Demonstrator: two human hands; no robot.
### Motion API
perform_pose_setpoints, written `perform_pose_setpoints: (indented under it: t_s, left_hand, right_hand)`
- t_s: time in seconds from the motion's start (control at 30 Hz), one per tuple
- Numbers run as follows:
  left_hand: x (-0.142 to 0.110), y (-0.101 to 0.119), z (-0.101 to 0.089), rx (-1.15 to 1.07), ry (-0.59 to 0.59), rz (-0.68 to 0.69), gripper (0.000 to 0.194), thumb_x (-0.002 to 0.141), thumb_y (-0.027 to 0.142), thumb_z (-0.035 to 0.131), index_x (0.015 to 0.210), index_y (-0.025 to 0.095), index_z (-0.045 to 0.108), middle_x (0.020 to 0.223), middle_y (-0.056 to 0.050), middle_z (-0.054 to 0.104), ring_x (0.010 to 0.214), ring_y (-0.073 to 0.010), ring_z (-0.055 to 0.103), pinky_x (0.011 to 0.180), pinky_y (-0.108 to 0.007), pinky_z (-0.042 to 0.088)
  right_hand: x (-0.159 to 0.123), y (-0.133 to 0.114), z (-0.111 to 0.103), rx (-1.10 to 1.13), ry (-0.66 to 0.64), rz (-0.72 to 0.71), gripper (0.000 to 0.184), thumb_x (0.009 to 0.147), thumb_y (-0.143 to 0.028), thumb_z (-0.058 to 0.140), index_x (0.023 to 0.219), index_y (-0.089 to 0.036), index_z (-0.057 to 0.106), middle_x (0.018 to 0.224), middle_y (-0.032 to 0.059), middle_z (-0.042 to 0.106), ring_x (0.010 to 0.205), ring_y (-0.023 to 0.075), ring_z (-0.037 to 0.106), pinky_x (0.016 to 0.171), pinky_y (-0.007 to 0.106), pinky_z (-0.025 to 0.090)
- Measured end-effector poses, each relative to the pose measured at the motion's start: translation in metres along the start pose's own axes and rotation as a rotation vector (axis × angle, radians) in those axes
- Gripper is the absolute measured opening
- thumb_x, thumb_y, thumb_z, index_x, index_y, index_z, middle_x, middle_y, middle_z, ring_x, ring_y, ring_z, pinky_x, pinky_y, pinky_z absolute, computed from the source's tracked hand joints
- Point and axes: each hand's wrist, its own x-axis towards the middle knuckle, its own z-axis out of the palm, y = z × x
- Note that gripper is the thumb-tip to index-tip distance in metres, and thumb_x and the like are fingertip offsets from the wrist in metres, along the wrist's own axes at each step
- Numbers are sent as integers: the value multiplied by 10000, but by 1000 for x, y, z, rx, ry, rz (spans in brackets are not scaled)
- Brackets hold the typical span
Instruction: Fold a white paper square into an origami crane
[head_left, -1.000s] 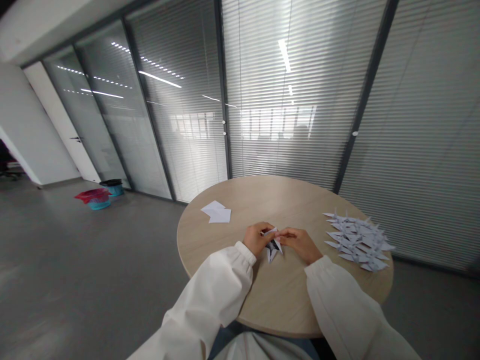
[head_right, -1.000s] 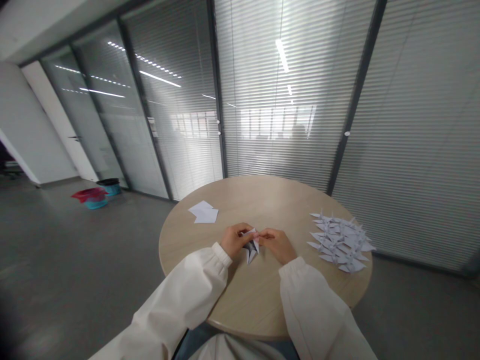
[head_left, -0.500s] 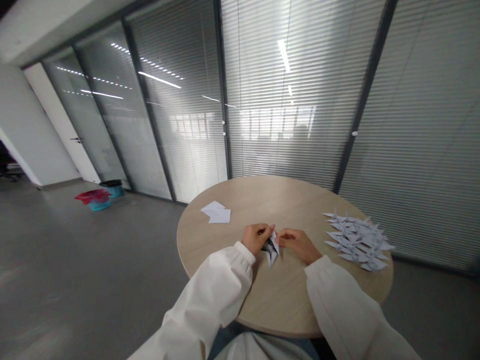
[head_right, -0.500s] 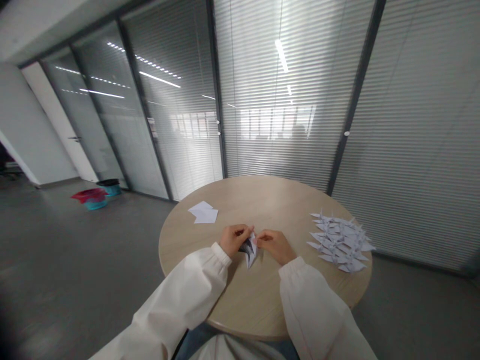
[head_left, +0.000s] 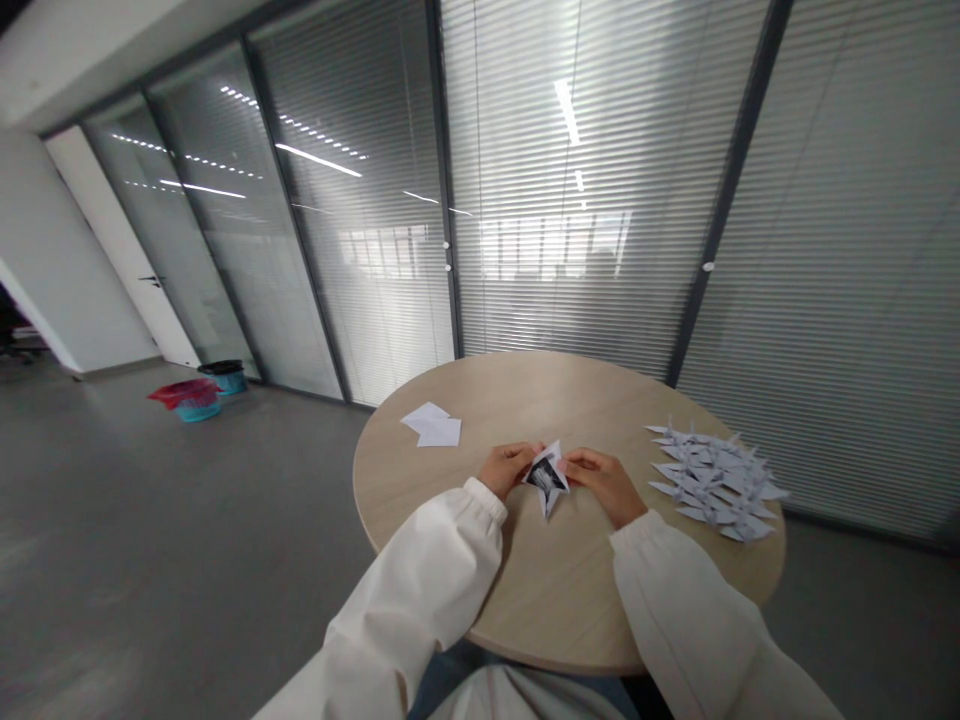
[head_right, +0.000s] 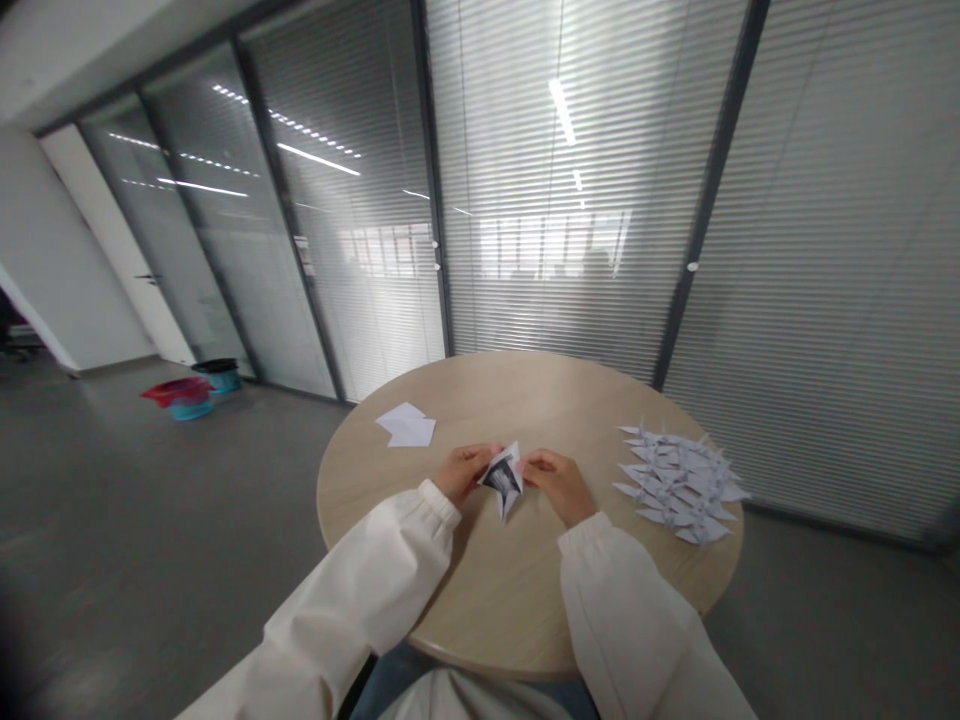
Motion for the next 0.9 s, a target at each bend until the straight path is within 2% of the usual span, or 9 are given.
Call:
perform_pose_setpoints:
  t_s: [0.13,0.27,0.53,0.77,0.9]
  left_hand:
    - [-1,0,0,-40,-14,-10,431,521,460,712,714,79,650,602,-34,613,519,-101,523,549,-232,403]
    - [-2,0,-1,41,-22,30,443,537,448,707,781,81,668,665,-60,641,559,-115,540,588,-250,418]
    - [-8,7,4,240,23,142,427,565,489,666,677,78,661,515,-9,561,446,-62,426,456,-199,329]
    - [-10,8,8,298,48,187,411,589,496,642,647,89,632,515,-6,557,458,-70,442,457,-193,339]
    - [-9,5,7,301,24,173,420,564,498,659,660,92,613,513,1,545,447,-64,431,432,-181,318]
  right_hand:
    - [1,0,-1,-20,12,-1,284,583,-416,670,681,-155,617,649,25,642,641,172,589,633,279,455]
    - [0,0,-2,-75,20,-22,315,601,-455,645,697,-156,622,653,32,644,639,175,589,623,283,457]
    - [1,3,1,-99,-43,-35,305,621,-446,634,711,-155,622,654,26,642,654,173,593,639,287,456]
    - [1,3,1,-147,-84,-73,301,663,-441,602,724,-147,624,651,20,635,635,154,579,617,263,443]
    - [1,4,1,-185,-92,-79,293,669,-434,601,723,-147,620,646,16,628,598,135,558,573,237,427]
